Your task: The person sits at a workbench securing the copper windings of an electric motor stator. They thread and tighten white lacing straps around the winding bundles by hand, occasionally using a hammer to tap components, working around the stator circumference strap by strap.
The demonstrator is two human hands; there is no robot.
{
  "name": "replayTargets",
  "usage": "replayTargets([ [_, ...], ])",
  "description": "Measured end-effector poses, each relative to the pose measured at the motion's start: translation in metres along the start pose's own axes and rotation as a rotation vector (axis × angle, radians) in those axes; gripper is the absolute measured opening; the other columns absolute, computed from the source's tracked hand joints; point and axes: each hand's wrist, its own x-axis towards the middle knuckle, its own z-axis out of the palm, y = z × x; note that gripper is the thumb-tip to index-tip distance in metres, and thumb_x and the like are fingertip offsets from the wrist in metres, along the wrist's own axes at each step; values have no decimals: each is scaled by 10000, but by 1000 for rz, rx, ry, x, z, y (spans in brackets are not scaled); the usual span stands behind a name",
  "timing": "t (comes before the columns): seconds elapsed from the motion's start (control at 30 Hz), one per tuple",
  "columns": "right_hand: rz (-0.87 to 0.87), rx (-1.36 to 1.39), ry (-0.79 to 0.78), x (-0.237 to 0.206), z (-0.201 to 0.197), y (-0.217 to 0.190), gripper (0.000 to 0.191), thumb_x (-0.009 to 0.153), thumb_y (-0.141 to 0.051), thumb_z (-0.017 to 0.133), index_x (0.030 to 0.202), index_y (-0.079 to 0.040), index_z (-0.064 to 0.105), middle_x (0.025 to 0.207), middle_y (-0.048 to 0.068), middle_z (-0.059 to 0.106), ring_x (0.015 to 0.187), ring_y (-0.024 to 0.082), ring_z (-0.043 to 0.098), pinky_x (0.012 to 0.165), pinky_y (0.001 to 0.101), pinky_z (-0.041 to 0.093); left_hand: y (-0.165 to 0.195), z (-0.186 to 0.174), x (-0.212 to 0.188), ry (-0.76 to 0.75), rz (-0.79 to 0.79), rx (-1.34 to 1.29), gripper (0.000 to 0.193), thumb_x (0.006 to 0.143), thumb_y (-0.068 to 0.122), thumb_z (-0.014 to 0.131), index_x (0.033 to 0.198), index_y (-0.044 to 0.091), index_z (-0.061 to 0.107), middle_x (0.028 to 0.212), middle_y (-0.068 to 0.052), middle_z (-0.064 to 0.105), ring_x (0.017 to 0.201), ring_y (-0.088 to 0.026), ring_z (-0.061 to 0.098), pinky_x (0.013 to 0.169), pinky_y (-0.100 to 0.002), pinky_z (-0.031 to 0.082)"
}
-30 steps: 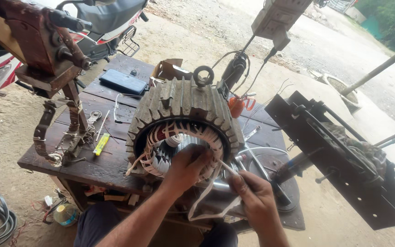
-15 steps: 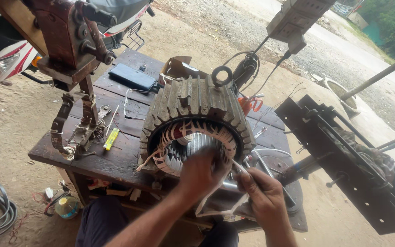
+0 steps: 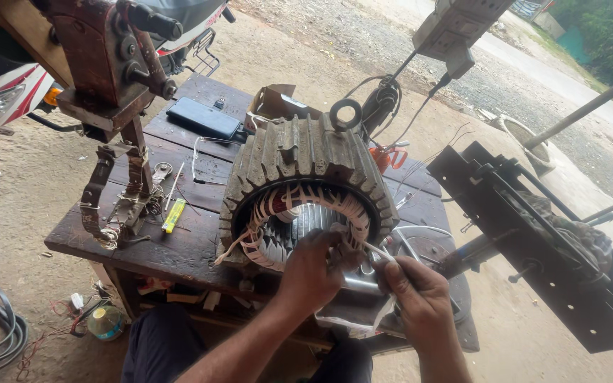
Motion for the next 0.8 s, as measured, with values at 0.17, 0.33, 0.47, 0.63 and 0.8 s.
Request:
replayTargets([
  [0.17,43,7,-10,-3,2,-1,273,983,-166,655,1066,67,770,824,63,726,769,115,626,712,247,509,-13,5,5,-3,-208,-356,241,894,247,744,1031,49,761,884,-98,751,717,-209,669,658,-356,532],
  [0.33,11,40,-17,-2,-3,3,263,1008,-165,650,1059,64,767,802,52,690,738,112,579,672,244,467,-46,24,-6,-85,-306,-1213,178,866,45,743,1042,22,736,993,-102,764,875,-192,706,775,-348,568],
  [0.47,-13,50,-26,-1,-10,8,250,1036,-156,640,1049,63,760,809,34,658,745,104,546,673,238,437,-58,17,-24,-150,-203,-1369,140,937,21,719,1073,-1,691,1041,-128,725,964,-226,683,879,-360,566],
  [0.63,-21,97,-34,-4,-6,9,241,1046,-164,633,1073,49,743,830,36,675,760,108,563,702,239,454,-41,-13,-25,-182,-145,-971,267,922,173,709,1147,64,617,1028,-127,698,945,-215,688,833,-352,574],
  [0.8,-82,84,-55,-4,3,1,251,1045,-175,642,1108,48,738,845,39,679,787,112,569,735,246,468,-26,-13,4,-85,-83,-67,485,934,349,681,1263,-1,613,1039,-150,694,794,-240,714,725,-384,580],
])
